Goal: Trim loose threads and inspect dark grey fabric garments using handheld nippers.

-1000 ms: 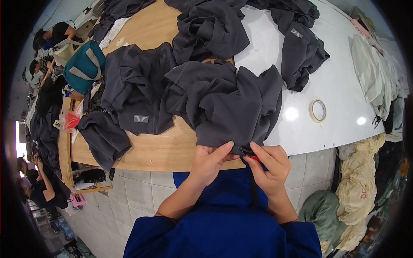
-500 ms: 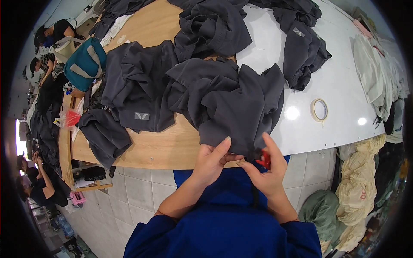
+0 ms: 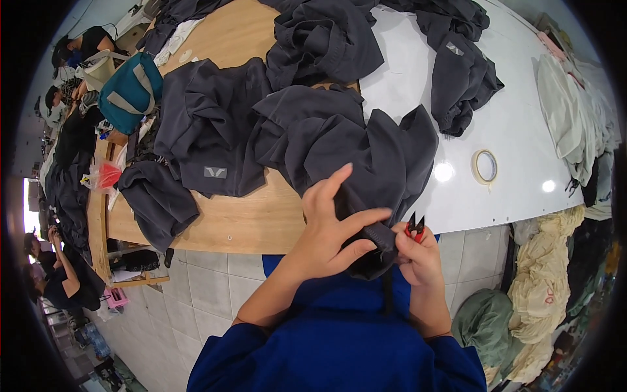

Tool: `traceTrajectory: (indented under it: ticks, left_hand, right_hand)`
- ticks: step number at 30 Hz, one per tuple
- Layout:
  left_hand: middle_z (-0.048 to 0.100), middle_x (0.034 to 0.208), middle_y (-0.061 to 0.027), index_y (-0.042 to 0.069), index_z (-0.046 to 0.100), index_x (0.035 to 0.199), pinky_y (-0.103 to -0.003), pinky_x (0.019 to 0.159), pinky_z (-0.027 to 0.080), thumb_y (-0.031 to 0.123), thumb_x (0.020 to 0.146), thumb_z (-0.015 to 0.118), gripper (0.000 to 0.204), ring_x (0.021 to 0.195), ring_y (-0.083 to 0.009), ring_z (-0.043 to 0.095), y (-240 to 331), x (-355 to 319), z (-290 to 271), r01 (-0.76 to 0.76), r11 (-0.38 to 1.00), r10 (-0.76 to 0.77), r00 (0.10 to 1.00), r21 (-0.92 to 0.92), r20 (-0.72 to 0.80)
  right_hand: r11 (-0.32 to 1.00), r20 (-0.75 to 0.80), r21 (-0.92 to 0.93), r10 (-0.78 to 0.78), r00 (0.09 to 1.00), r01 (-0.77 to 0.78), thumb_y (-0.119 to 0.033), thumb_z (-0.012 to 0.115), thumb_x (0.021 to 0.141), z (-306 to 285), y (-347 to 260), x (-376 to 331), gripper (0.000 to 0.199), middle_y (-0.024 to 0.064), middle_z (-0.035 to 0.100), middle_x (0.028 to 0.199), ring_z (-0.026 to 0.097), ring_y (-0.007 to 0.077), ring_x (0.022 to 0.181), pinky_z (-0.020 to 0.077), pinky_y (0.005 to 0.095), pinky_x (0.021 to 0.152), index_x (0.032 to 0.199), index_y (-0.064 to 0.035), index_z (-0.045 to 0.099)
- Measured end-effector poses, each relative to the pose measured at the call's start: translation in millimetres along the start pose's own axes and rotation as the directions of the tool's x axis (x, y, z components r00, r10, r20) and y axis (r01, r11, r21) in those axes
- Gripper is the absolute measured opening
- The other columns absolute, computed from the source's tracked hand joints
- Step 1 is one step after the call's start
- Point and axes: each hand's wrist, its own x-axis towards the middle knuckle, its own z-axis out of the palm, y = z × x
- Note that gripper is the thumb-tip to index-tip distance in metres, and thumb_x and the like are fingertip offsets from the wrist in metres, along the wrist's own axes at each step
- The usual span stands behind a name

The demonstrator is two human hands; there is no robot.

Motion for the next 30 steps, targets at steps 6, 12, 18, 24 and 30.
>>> traceTrajectory:
  ticks: [6, 12, 18, 24, 30]
  left_hand:
    - [0.061, 0.087, -0.006, 0.002, 0.064, 0.091, -0.031, 0.082, 0.036, 0.014, 0.085, 0.059, 0.014, 0.085, -0.0163, 0.054, -20, -19, 17, 0.31, 0.738, -0.213, 0.95, -0.599, 0.23]
    - [0.06, 0.081, -0.0047, -0.002, 0.063, 0.094, -0.022, 0.07, 0.041, 0.01, 0.086, 0.06, 0.015, 0.076, -0.0113, 0.054, -21, -23, 26, 0.522, 0.351, -0.543, 0.79, -0.777, 0.285]
    - [0.059, 0.082, -0.0037, 0.0, 0.064, 0.093, -0.022, 0.072, 0.04, 0.01, 0.084, 0.063, 0.014, 0.079, -0.0105, 0.053, -21, -21, 22, 0.458, 0.435, -0.406, 0.868, -0.775, 0.285]
    - [0.06, 0.085, -0.0036, 0.001, 0.061, 0.089, -0.023, 0.072, 0.039, 0.01, 0.079, 0.067, 0.014, 0.076, -0.0109, 0.052, -27, -22, 23, 0.462, 0.521, -0.354, 0.882, -0.718, 0.311]
    - [0.059, 0.087, -0.0038, 0.002, 0.055, 0.085, -0.021, 0.073, 0.039, 0.009, 0.082, 0.064, 0.011, 0.08, -0.0079, 0.051, -23, -17, 26, 0.28, 0.589, -0.215, 0.958, -0.758, 0.187]
  right_hand:
    - [0.952, -0.149, -0.231, -0.237, 0.96, 0.199, -0.006, 0.059, 0.086, 7, 8, 18, 0.009, -0.0034, 0.055, 0.071, 0.045, 0.0017, 0.059, 0.0334, 0.0158, 0.053, 0.092, 0.0004, 0.062]
    - [0.497, 0.047, -0.763, -0.595, 0.802, 0.413, 0.005, 0.071, 0.068, 16, 5, 10, 0.03, 0.0008, 0.054, 0.066, 0.044, 0.0056, 0.055, 0.0334, 0.0174, 0.051, 0.097, -0.0011, 0.065]
    - [0.603, 0.042, -0.681, -0.534, 0.844, 0.415, 0.006, 0.07, 0.07, 6, 13, 20, 0.022, 0.0023, 0.054, 0.069, 0.047, 0.0072, 0.06, 0.0362, 0.0184, 0.054, 0.091, 0.001, 0.066]
    - [0.942, -0.123, -0.241, -0.267, 0.956, 0.232, 0.0, 0.064, 0.081, 3, 7, 22, 0.005, 0.0086, 0.063, 0.082, 0.058, 0.0103, 0.07, 0.0467, 0.0205, 0.064, 0.083, 0.0037, 0.063]
    - [0.909, -0.108, -0.314, -0.321, 0.941, 0.274, -0.001, 0.062, 0.082, 4, 5, 23, 0.006, 0.0071, 0.064, 0.075, 0.06, 0.0109, 0.067, 0.0488, 0.0217, 0.064, 0.086, 0.0035, 0.062]
